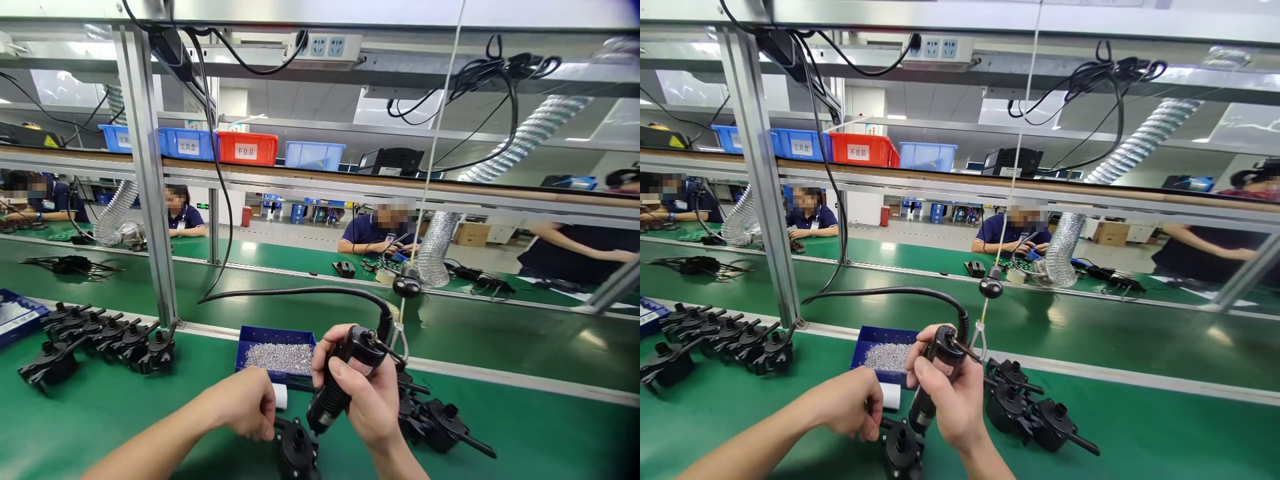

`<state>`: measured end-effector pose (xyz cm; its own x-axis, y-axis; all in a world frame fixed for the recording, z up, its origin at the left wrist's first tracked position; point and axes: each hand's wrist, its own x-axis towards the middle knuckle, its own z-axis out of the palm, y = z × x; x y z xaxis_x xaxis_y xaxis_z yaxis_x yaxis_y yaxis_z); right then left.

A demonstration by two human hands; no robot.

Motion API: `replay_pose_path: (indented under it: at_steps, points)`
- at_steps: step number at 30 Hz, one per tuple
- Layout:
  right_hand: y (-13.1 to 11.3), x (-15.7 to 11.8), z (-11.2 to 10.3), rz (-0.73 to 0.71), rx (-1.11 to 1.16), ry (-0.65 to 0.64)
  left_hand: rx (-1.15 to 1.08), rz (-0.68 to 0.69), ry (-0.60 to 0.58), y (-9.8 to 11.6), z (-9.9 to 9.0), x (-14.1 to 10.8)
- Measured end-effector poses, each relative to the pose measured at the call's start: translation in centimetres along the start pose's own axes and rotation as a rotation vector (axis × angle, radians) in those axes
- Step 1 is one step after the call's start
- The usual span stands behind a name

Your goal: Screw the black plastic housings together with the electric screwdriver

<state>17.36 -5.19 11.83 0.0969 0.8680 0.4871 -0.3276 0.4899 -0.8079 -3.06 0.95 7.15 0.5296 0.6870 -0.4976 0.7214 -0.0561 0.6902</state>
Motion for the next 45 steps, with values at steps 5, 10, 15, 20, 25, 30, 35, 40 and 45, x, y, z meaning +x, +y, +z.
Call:
replay_pose_path:
  at_steps: [5, 10, 15, 20, 25, 30, 35, 40, 45]
  points:
    - [0.2, 0.0, -0.1, -0.029, -0.010, 0.029, -0.184, 0.104, 0.091, -0.6, 1.9, 2.6]
    - [1.0, 0.6, -0.8, 0.003, 0.046, -0.025, -0.201, 0.028, 0.012, -1.9, 2.7, 4.0]
    - [2.7, 1.0, -1.4, 0.042, 0.049, -0.123, -0.292, -0.078, -0.235, -3.1, 4.0, 6.6]
    - [3.4, 0.9, -1.5, 0.077, 0.038, -0.199, -0.345, -0.088, -0.285, -3.5, 4.2, 7.7]
    - [3.4, 1.0, -1.4, 0.074, 0.053, -0.207, -0.378, -0.120, -0.314, -3.9, 4.3, 7.7]
    - [3.4, 0.9, -1.5, 0.079, 0.038, -0.177, -0.391, -0.139, -0.396, -3.8, 3.9, 7.6]
    - [3.6, 0.8, -1.6, 0.069, 0.025, -0.168, -0.415, -0.102, -0.407, -3.0, 2.2, 6.3]
    - [3.6, 0.7, -1.7, 0.064, 0.019, -0.169, -0.295, -0.068, -0.317, -0.8, 1.8, 3.8]
    - [3.4, 0.6, -1.5, 0.047, 0.025, -0.166, -0.277, -0.101, -0.152, 0.7, 2.8, 3.1]
